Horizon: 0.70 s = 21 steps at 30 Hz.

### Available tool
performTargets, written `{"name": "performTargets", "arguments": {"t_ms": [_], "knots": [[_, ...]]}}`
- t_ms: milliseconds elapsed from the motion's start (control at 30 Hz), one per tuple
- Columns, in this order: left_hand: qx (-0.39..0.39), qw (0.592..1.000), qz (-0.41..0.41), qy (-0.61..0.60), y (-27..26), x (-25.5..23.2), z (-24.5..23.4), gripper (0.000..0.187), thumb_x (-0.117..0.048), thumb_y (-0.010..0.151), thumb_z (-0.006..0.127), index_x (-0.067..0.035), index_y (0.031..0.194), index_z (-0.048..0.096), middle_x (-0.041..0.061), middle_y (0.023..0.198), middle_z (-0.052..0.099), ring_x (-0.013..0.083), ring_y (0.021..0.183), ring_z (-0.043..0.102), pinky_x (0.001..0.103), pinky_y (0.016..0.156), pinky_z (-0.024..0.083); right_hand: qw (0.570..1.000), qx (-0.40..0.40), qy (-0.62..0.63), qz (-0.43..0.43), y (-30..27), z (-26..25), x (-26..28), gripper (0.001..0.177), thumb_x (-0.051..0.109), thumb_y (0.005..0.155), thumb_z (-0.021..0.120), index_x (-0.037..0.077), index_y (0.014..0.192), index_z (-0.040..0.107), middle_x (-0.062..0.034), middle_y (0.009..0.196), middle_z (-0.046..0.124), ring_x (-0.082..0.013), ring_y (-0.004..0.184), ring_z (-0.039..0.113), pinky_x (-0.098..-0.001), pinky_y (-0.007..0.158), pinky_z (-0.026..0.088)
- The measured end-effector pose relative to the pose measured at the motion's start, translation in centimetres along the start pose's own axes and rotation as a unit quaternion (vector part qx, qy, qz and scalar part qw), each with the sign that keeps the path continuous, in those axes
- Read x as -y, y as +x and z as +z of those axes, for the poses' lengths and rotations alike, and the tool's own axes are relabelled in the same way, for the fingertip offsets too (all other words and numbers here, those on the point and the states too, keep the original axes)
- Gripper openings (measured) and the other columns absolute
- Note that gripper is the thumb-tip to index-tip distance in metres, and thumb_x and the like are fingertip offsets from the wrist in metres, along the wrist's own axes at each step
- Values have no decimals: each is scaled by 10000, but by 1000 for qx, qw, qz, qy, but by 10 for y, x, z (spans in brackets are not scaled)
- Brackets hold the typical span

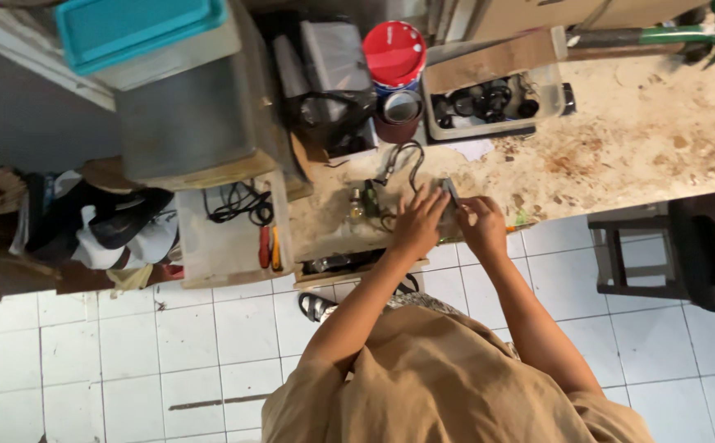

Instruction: The person manipulates a small black component and electrical wires, using a screwdriver to secure connections and handling a light bulb on a workbench.

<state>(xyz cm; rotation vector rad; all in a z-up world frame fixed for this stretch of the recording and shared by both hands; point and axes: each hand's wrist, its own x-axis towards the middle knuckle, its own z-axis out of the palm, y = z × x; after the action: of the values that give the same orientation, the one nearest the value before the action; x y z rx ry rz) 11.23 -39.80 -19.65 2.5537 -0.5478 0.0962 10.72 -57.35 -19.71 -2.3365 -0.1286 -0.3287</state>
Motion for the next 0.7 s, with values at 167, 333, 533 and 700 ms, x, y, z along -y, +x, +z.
{"name": "performTargets", "arguments": {"t_ms": [167, 333, 533, 700], "knots": [[-79, 990, 17, -113, -31, -26, -59, 539, -192, 842, 756, -97, 1342, 577, 142, 1250, 662, 321, 1197, 605, 639, 1100, 278, 999, 16, 48, 15, -6, -12, 37, 130, 50, 855, 839, 50, 894, 715, -96, 907, 707, -238, 805, 702, -344, 735, 548], [-106, 952, 64, -280, -67, -42, -140, 103, -103, 969, 735, -97, 1026, 649, 65, 853, 677, 255, 784, 641, 427, 840, 503, 991, 41, 106, -75, -15, -22, 108, 152, -30, 774, 779, 24, 867, 671, -79, 897, 705, -226, 830, 684, -327, 755, 547], [-154, 958, 89, -225, -116, -18, -231, 167, -109, 881, 801, -95, 961, 656, 69, 839, 655, 296, 821, 638, 438, 822, 492, 979, 101, 161, -75, -17, -25, 213, 117, -7, 813, 794, 30, 868, 698, -71, 894, 706, -192, 783, 690, -295, 703, 558], [-210, 969, 26, -129, -152, 32, -290, 200, -163, 876, 803, -87, 991, 659, 100, 926, 663, 313, 915, 646, 446, 875, 506, 968, 135, 194, -86, -8, -8, 275, 103, -14, 827, 773, 17, 876, 688, -79, 902, 709, -193, 754, 683, -299, 660, 543]]}}
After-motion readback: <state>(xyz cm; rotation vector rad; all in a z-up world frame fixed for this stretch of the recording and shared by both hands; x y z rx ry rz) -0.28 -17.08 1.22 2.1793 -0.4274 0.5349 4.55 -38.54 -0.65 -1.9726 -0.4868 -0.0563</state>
